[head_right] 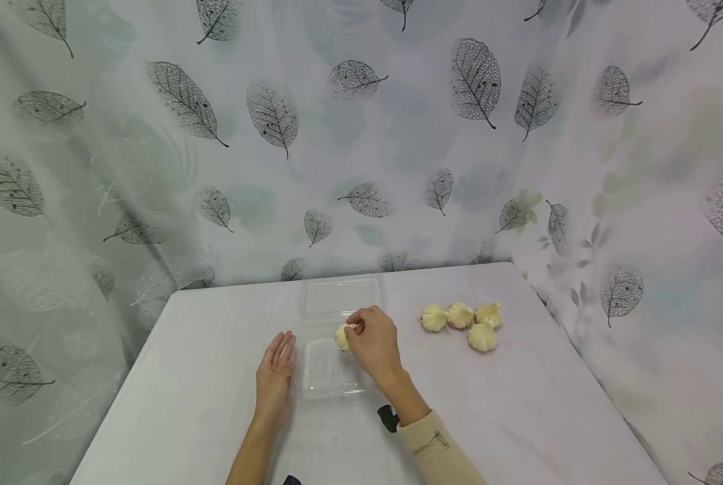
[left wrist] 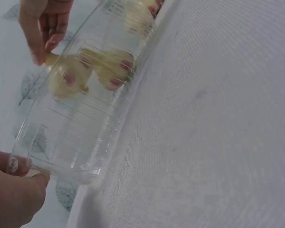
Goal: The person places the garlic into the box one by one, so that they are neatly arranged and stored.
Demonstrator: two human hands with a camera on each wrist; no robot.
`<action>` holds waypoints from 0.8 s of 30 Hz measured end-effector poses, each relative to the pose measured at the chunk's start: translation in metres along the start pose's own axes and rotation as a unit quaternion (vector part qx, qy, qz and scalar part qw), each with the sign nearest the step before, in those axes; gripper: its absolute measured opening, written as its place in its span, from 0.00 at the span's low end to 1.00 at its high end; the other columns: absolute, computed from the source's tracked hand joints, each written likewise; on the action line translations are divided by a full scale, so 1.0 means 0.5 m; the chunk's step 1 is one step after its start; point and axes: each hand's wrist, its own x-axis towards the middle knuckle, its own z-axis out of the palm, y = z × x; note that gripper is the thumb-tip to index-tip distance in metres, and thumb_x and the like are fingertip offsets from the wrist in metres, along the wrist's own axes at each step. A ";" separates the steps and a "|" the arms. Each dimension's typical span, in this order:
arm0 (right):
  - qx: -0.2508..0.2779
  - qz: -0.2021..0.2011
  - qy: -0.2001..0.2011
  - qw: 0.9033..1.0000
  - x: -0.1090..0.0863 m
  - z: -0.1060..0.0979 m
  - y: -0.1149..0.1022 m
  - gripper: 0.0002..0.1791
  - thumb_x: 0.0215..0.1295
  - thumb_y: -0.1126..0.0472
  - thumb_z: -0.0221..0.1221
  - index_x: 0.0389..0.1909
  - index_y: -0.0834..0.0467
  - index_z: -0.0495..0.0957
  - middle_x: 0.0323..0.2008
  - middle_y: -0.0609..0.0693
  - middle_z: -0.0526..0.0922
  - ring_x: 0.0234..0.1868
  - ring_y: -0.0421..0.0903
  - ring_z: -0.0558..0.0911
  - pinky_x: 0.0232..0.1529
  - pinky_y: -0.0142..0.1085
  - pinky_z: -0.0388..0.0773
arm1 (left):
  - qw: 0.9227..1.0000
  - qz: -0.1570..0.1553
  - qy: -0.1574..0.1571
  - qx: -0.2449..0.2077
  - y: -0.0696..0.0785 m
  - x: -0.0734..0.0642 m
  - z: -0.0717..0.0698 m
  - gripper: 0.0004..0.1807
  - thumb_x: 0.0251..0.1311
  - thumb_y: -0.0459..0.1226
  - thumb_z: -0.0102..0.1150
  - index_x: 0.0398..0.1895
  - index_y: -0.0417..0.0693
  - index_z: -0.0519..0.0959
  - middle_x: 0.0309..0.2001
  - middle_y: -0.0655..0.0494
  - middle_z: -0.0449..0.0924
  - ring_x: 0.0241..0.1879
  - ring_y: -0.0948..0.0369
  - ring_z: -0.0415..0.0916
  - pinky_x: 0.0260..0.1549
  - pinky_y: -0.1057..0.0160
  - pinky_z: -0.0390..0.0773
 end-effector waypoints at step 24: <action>-0.026 -0.011 -0.031 0.999 0.003 0.036 0.022 0.06 0.55 0.69 0.75 0.31 0.59 0.87 0.32 0.49 0.83 0.30 0.39 0.81 0.29 0.30 0.81 | 1.000 0.008 0.000 -0.006 0.002 -0.003 0.001 0.32 0.76 0.22 0.44 0.81 0.36 0.53 0.80 0.42 0.58 0.79 0.49 0.56 0.73 0.65 0.66</action>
